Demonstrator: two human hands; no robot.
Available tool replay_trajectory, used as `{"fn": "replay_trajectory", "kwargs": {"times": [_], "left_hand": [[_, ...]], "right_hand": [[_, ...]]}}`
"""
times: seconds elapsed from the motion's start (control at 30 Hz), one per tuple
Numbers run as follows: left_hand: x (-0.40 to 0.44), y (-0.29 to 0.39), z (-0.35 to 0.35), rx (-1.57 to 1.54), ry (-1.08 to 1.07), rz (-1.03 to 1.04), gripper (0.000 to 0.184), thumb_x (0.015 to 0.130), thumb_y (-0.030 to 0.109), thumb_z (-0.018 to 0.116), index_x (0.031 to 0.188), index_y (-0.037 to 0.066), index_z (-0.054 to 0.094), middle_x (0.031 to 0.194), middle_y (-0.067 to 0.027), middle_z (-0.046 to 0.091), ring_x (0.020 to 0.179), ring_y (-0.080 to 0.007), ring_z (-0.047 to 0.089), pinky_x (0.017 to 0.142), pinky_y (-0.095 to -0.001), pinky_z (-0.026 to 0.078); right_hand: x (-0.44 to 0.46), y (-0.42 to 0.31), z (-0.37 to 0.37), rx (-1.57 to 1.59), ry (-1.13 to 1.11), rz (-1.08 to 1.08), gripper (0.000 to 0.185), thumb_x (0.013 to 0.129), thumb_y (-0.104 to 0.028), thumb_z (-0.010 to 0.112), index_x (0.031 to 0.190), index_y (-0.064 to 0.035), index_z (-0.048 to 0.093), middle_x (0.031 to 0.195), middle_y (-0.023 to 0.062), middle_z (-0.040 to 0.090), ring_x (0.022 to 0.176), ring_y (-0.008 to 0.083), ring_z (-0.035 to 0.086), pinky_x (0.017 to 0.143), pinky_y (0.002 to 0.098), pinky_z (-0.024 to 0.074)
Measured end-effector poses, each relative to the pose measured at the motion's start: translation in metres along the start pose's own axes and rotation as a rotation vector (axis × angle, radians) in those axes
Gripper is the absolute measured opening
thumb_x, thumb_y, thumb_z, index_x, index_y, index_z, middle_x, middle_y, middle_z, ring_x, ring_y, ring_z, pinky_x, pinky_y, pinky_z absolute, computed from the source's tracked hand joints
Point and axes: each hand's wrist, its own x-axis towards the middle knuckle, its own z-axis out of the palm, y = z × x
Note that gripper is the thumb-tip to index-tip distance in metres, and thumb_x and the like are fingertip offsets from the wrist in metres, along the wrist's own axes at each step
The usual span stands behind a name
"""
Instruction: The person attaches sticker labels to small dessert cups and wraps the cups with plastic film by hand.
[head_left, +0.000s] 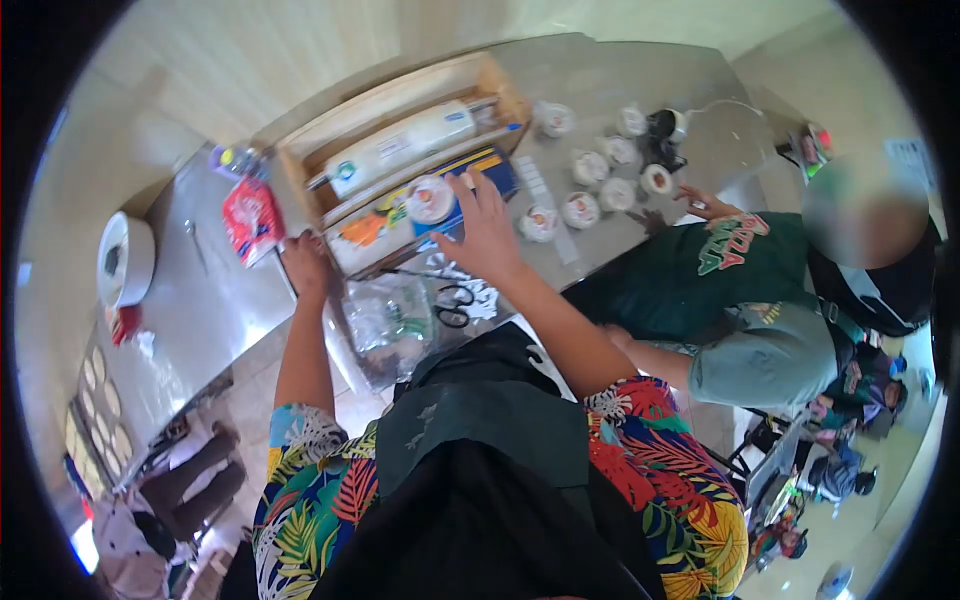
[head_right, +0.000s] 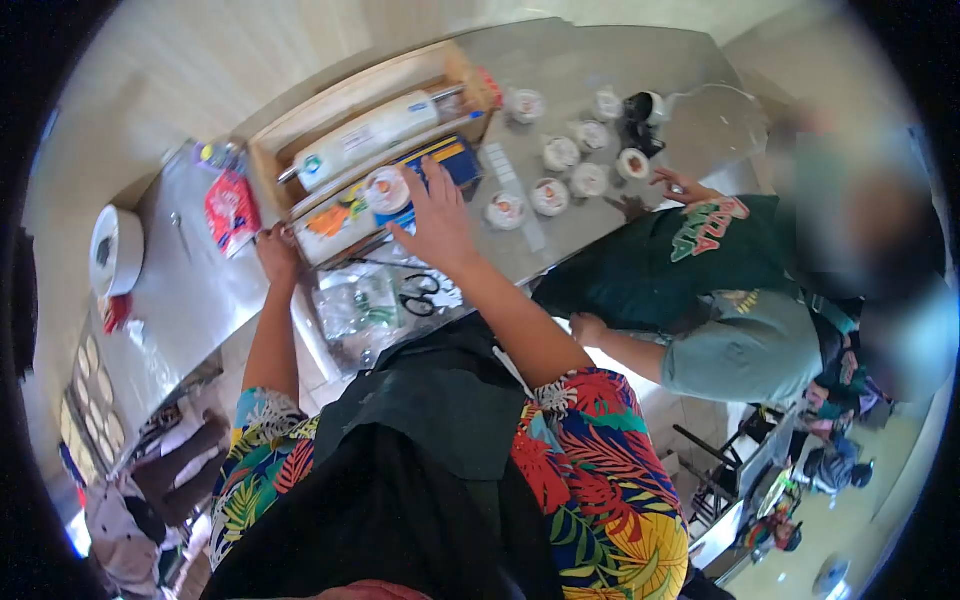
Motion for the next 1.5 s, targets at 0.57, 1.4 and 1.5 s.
{"fn": "replay_trajectory", "kwargs": {"times": [0.57,1.4,1.5], "left_hand": [[-0.009,0.095,-0.108,-1.195,-0.090,-0.002,0.015,0.084,0.003,0.059,0.098,-0.001,0.063,0.095,-0.0094,0.064,0.087,-0.0145,0.060,0.079,-0.0281,0.047],[-0.065,0.207,-0.088,-1.117,-0.589,-0.010,0.020,0.086,0.012,0.062,0.103,0.002,0.060,0.090,-0.0038,0.063,0.085,-0.0100,0.057,0.076,-0.0250,0.045],[-0.047,0.180,-0.109,-1.208,-0.457,-0.259,0.018,0.086,0.011,0.061,0.102,0.001,0.061,0.091,-0.0043,0.063,0.084,-0.0099,0.057,0.076,-0.0233,0.045]], "right_hand": [[-0.056,0.031,-0.032,0.634,-0.007,0.351,0.026,0.077,-0.012,0.067,0.101,-0.0039,0.060,0.110,0.0116,0.054,0.097,0.0239,0.056,0.077,0.0335,0.0472],[-0.035,0.230,-0.099,1.260,0.864,0.970,0.038,0.078,0.005,0.062,0.111,-0.0025,0.045,0.083,0.0092,0.058,0.063,0.0165,0.057,0.056,0.0269,0.0519],[-0.035,0.240,-0.103,1.100,0.835,1.019,0.036,0.077,0.006,0.062,0.108,-0.0012,0.044,0.082,0.0103,0.057,0.063,0.0174,0.057,0.055,0.0291,0.0530]]}}
